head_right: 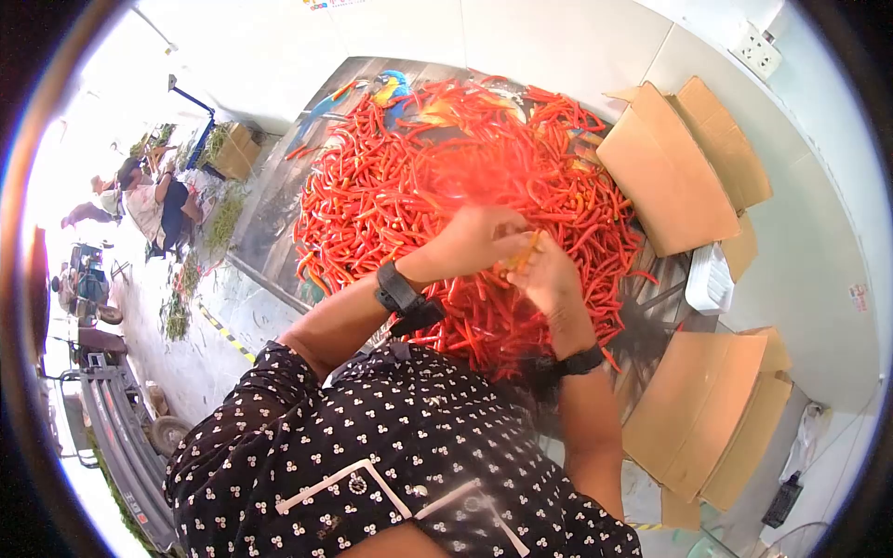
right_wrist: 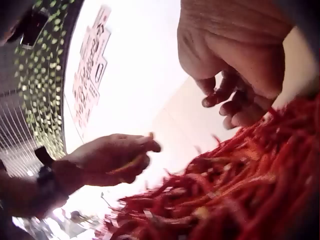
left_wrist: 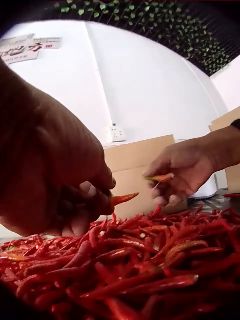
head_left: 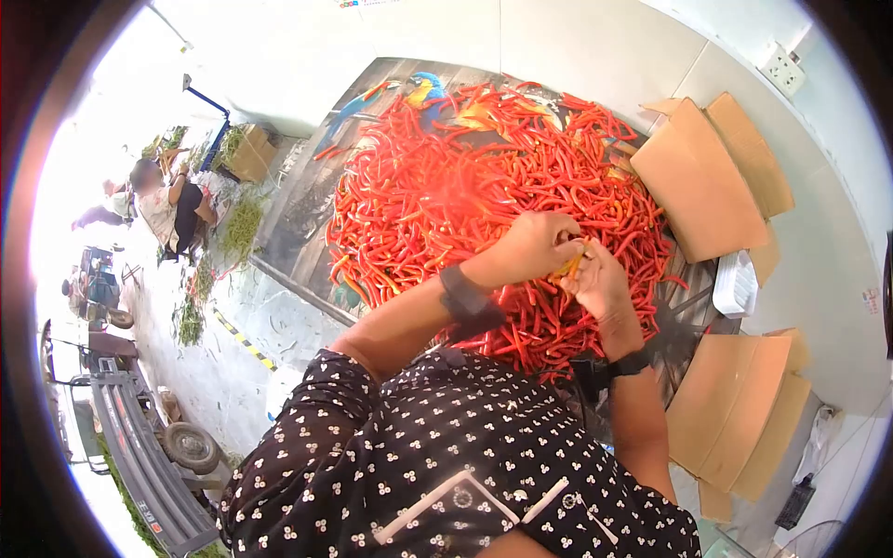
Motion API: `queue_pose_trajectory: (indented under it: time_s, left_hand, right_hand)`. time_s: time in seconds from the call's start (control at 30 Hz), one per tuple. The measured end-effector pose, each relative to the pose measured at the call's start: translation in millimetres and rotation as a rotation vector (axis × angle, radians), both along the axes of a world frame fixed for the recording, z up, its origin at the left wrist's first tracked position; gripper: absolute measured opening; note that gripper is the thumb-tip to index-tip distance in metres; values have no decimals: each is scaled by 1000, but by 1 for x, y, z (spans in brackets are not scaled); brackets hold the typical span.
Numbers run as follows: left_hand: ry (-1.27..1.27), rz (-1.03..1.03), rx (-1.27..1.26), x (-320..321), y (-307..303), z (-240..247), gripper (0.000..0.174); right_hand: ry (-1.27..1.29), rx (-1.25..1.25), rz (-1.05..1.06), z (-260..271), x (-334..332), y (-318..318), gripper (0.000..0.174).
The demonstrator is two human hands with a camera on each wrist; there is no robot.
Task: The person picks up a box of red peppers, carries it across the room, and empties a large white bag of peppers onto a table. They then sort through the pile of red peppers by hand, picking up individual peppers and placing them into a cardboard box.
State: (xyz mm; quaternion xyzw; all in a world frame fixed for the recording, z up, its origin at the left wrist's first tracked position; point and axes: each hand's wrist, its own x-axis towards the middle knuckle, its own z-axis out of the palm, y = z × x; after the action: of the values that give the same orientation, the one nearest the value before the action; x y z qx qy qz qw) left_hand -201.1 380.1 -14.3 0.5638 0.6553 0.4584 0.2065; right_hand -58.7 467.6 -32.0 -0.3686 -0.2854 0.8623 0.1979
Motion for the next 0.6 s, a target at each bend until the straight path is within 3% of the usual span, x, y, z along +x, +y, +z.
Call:
queue_pose_trajectory:
  time_s: [0.07,0.13,0.23,0.37,0.43,0.47,0.53,0.6]
  left_hand:
    - [100,74,100,-15,3,-3,21]
    - [150,200,124,-53,0,-6,19]
    - [216,450,-34,-117,-27,4,22]
    - [502,827,-57,-228,-78,-62,37]
    - [415,861,-329,-255,-104,-80,51]
    - [410,862,-327,-268,-109,-93,51]
    - [108,938,-613,-278,-114,-108,66]
    - [-3,851,-561,-278,-111,-107,68]
  right_hand:
    - [158,-148,151,-10,0,-1,26]
    - [128,-103,177,-25,5,8,25]
    - [3,25,148,-37,8,14,22]
    - [-90,84,131,-44,12,16,18]
    - [-167,154,123,-40,8,12,18]
    - [-175,147,115,-41,8,13,18]
    - [-188,145,105,-41,7,13,18]
    - [-217,127,76,-41,6,12,17]
